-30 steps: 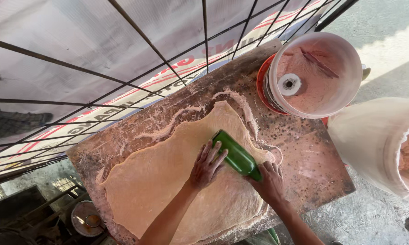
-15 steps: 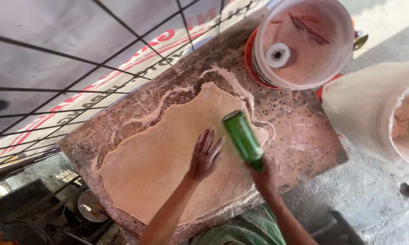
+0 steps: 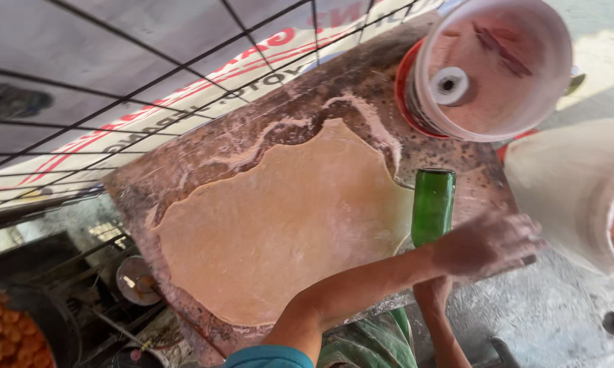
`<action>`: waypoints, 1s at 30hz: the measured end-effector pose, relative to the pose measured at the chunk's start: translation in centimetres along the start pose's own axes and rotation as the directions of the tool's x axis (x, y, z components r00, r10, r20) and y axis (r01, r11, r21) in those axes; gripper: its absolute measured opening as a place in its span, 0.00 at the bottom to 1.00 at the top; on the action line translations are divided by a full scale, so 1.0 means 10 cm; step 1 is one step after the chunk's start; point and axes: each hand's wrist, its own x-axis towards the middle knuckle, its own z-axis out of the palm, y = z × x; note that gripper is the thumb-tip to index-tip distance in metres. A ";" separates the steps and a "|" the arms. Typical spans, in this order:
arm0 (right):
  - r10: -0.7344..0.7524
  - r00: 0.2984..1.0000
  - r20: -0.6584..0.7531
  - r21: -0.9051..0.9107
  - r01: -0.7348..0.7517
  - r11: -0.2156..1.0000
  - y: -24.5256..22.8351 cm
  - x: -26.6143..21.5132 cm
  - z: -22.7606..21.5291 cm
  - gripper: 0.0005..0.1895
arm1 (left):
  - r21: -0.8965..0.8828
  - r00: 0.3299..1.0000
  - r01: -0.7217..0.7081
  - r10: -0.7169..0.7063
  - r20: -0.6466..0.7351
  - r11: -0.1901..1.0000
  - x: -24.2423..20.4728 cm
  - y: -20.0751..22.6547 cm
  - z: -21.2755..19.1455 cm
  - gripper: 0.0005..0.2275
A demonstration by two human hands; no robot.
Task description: The person rolls out a large sheet of dough on a wooden board using a green bottle as a makeshift rolling pin. They then use a circular cutter to cut out multiple donut shapes from the flattened dough, arranging them on the board.
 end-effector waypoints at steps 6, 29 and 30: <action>-0.136 0.965 -0.226 0.342 0.209 0.916 -1.22 -0.19 0.60 0.28 | -0.059 0.868 0.338 -0.286 0.407 0.939 -0.44 -0.90 -0.74 0.18; -0.550 0.832 -0.066 0.148 0.553 0.820 -2.88 -1.12 1.73 0.25 | 0.548 0.823 0.481 -0.567 -0.015 0.684 -3.13 -1.42 -3.71 0.35; -0.498 0.867 -0.008 0.188 0.491 0.851 -2.91 -1.15 1.75 0.24 | 0.519 0.800 0.529 -0.598 -0.043 0.671 -3.05 -1.33 -3.72 0.35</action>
